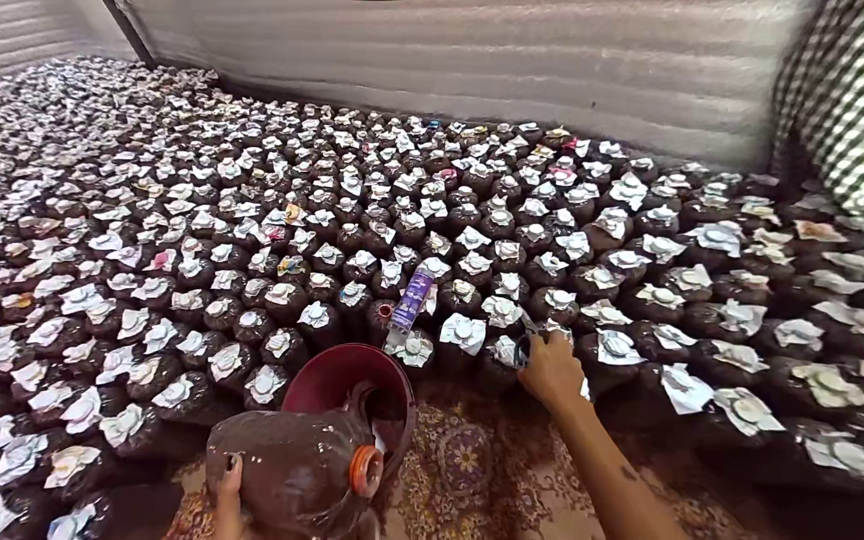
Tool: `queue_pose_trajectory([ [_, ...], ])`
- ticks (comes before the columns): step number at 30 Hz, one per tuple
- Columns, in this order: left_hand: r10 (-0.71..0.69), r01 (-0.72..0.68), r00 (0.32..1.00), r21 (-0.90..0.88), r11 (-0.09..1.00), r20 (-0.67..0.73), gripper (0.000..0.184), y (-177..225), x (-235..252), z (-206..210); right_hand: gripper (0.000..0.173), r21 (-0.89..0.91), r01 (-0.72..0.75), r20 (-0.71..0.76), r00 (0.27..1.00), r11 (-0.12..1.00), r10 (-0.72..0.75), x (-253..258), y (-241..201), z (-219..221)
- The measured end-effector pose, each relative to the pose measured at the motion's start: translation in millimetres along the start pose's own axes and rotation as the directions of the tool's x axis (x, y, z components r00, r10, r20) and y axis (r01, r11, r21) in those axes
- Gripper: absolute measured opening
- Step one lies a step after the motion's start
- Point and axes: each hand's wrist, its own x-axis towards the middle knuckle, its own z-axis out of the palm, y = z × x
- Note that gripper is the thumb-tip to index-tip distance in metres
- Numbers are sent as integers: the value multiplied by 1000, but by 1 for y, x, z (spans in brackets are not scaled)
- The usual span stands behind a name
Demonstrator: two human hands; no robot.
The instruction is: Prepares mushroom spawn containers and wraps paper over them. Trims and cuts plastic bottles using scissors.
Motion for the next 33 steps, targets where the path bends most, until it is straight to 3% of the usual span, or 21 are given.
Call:
queue_pose_trajectory([
  [2, 15, -15, 1000, 4, 1000, -1, 29, 0, -2, 1, 51, -51, 14, 40, 999, 999, -12, 1, -4, -10],
  [6, 67, -68, 997, 12, 998, 47, 23, 0, 1, -3, 21, 39, 138, -270, 955, 990, -123, 21, -12, 4],
  [8, 77, -79, 994, 17, 997, 71, 21, 0, 3, -6, 19, 15, 207, -317, 929, 978, -192, 37, -20, 12],
  [11, 63, -65, 995, 12, 998, 79, 21, 0, 2, -5, 27, -38, 232, -198, 952, 972, -235, 54, -35, 20],
  [15, 13, -12, 998, -16, 1000, 64, 22, -2, -1, -3, 34, 12, 70, 28, 997, 997, -70, 62, -47, 27],
  [17, -3, 5, 999, -40, 999, 52, 24, -2, -2, -2, 29, 70, 0, 35, 999, 998, -2, 63, -47, 32],
  [22, 7, -4, 998, -50, 999, 57, 23, -2, -3, -1, 23, 174, 1, 10, 1000, 985, -2, 53, -36, 25],
  [26, -2, 4, 999, -55, 998, 40, 23, -3, -4, 2, 20, 231, 120, -192, 978, 965, -76, 46, -29, 15],
  [30, -35, 35, 999, -47, 998, 10, 27, -3, -9, 8, 24, 250, 357, -507, 840, 900, -192, 35, -18, -12],
  [33, -58, 58, 998, -55, 997, 9, 32, -6, -8, 9, 34, 518, 393, -612, 791, 760, 9, 12, -1, -57],
])
